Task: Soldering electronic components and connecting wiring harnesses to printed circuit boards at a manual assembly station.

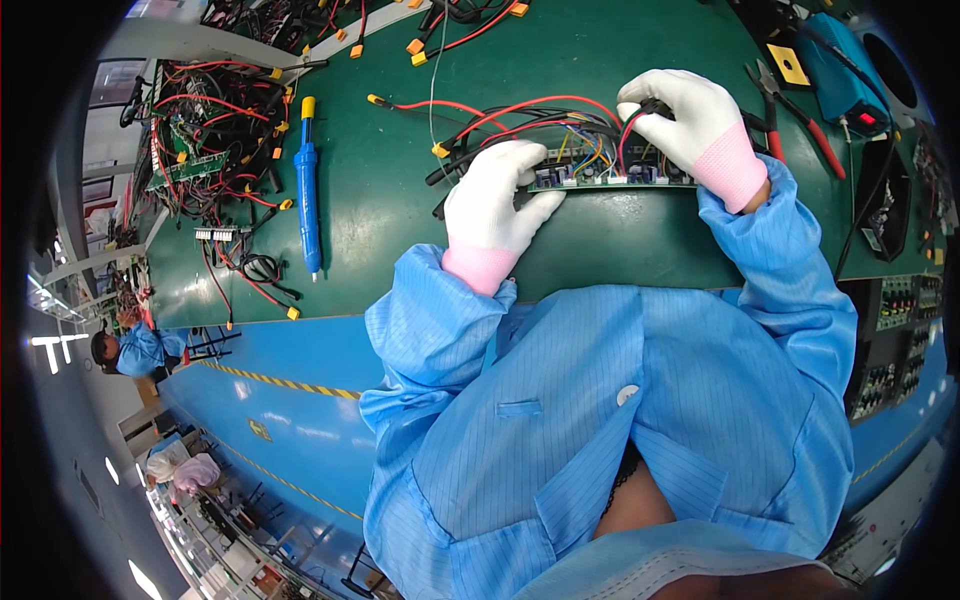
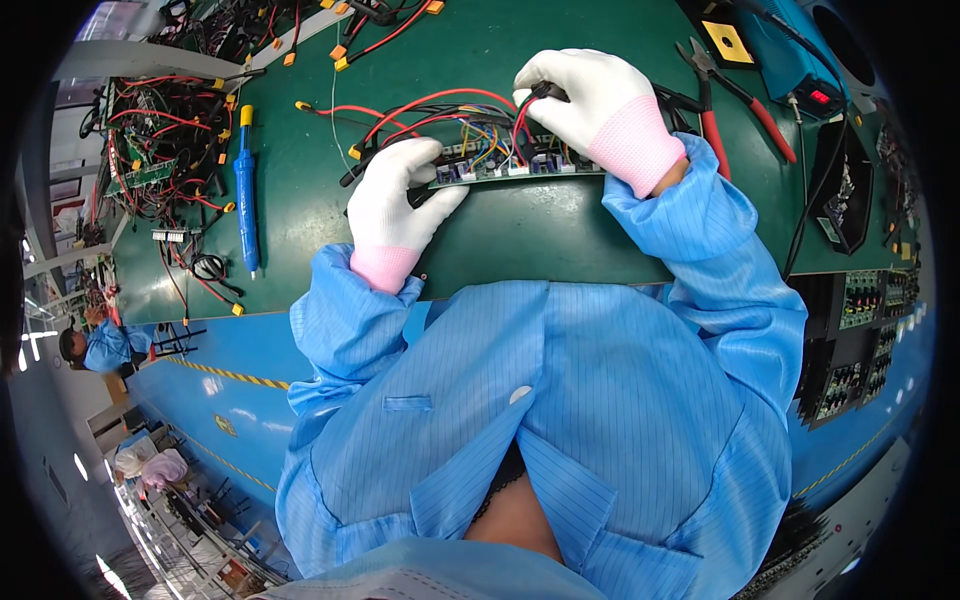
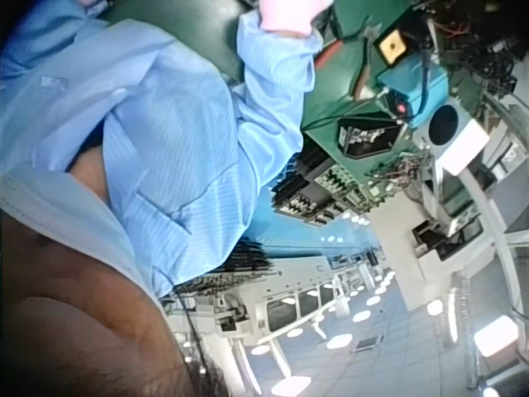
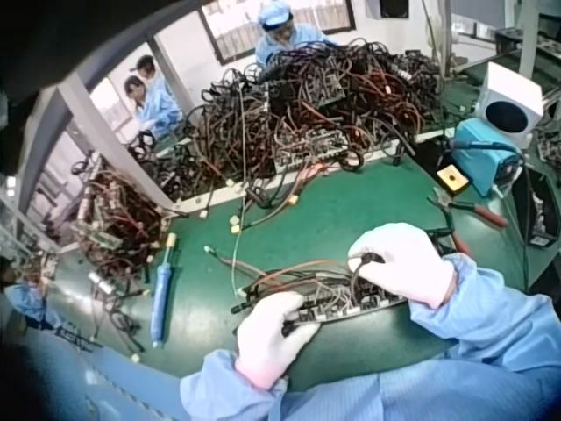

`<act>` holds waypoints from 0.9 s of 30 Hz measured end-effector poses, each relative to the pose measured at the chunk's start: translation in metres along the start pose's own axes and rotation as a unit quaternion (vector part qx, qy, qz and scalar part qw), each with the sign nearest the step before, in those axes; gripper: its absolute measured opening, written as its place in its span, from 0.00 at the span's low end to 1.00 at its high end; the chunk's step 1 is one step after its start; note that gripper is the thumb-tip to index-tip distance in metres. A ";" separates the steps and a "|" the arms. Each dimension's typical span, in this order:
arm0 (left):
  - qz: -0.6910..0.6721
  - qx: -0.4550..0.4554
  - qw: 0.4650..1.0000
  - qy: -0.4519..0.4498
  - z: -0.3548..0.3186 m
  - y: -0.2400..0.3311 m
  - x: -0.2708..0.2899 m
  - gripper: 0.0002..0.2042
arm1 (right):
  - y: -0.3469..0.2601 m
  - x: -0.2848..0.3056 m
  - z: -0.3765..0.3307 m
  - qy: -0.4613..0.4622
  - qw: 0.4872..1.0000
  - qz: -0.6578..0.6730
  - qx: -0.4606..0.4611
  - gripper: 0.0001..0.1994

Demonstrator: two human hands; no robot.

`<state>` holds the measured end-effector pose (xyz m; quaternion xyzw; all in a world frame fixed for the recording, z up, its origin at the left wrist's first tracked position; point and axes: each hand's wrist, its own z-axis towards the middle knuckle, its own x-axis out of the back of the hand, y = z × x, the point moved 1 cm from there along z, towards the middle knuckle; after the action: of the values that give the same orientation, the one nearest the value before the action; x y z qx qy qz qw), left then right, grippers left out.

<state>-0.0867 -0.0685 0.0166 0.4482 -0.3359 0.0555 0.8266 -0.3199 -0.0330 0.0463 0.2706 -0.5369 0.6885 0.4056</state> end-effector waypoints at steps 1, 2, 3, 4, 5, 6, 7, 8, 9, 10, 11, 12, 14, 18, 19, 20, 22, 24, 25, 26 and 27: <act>-0.016 0.003 1.000 -0.004 0.000 -0.001 0.001 0.18 | 0.000 -0.001 0.000 0.001 1.000 0.004 -0.012 0.07; -0.033 0.006 0.999 -0.008 0.000 -0.002 0.001 0.18 | 0.000 -0.002 0.000 0.002 1.000 0.008 -0.024 0.07; -0.032 0.007 0.999 -0.006 0.001 -0.004 0.002 0.18 | 0.000 -0.002 0.001 0.001 1.000 0.009 -0.022 0.07; -0.018 -0.011 1.000 -0.009 0.001 -0.005 0.003 0.18 | 0.001 -0.003 0.001 0.001 1.000 0.016 -0.026 0.07; -0.004 -0.030 0.999 -0.012 0.002 -0.007 0.004 0.18 | 0.001 -0.004 0.002 0.002 0.999 0.023 -0.029 0.06; 0.010 -0.048 0.999 -0.015 0.002 -0.009 0.004 0.18 | 0.002 -0.005 0.003 0.002 0.999 0.029 -0.033 0.06; 0.024 -0.065 0.997 -0.019 0.003 -0.012 0.004 0.17 | 0.002 -0.006 0.004 0.002 0.999 0.036 -0.037 0.06; 0.025 -0.066 0.997 -0.017 0.003 -0.013 0.005 0.17 | 0.002 -0.006 0.004 0.002 0.999 0.037 -0.036 0.06; 0.021 -0.074 0.997 -0.016 0.004 -0.014 0.006 0.17 | 0.001 -0.005 0.004 0.000 0.999 0.037 -0.038 0.06; 0.017 -0.082 0.996 -0.015 0.004 -0.015 0.006 0.16 | 0.001 -0.004 0.004 -0.003 0.998 0.038 -0.040 0.06; 0.012 -0.091 0.996 -0.014 0.004 -0.016 0.006 0.15 | 0.001 -0.004 0.004 -0.005 0.998 0.038 -0.042 0.07; 0.008 -0.099 0.995 -0.013 0.003 -0.016 0.007 0.15 | 0.000 -0.003 0.004 -0.007 0.998 0.038 -0.044 0.07; -0.008 -0.096 0.995 -0.012 0.004 -0.018 0.005 0.14 | 0.002 -0.002 0.004 -0.009 0.998 0.039 -0.042 0.07; -0.055 -0.090 0.994 -0.009 0.005 -0.018 0.004 0.13 | 0.004 0.000 0.004 -0.009 0.999 0.038 -0.031 0.09; -0.050 -0.084 0.995 -0.012 0.004 -0.017 0.004 0.13 | 0.006 -0.001 0.004 -0.014 0.999 0.039 -0.028 0.10; -0.044 -0.078 0.996 -0.015 0.004 -0.018 0.006 0.13 | 0.007 -0.004 0.004 -0.018 0.999 0.040 -0.025 0.11; -0.029 -0.068 0.997 -0.023 0.004 -0.016 0.006 0.13 | 0.012 -0.002 0.002 -0.024 0.998 0.045 -0.019 0.14; -0.027 -0.066 0.997 -0.025 0.003 -0.013 0.008 0.13 | 0.014 0.004 -0.001 -0.029 0.998 0.054 -0.010 0.15; -0.021 -0.063 0.998 -0.025 0.003 -0.012 0.008 0.14 | 0.016 0.008 -0.003 -0.035 0.997 0.066 0.002 0.17; -0.015 -0.059 0.998 -0.026 0.003 -0.011 0.008 0.14 | 0.017 0.011 -0.005 -0.041 0.996 0.078 0.014 0.19; -0.009 -0.054 0.998 -0.027 0.004 -0.010 0.008 0.14 | 0.019 0.015 -0.007 -0.047 0.994 0.091 0.025 0.21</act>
<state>-0.0786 -0.0788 0.0157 0.4067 -0.3566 0.0181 0.8409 -0.3430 -0.0239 0.0462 0.2631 -0.5603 0.7222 0.3086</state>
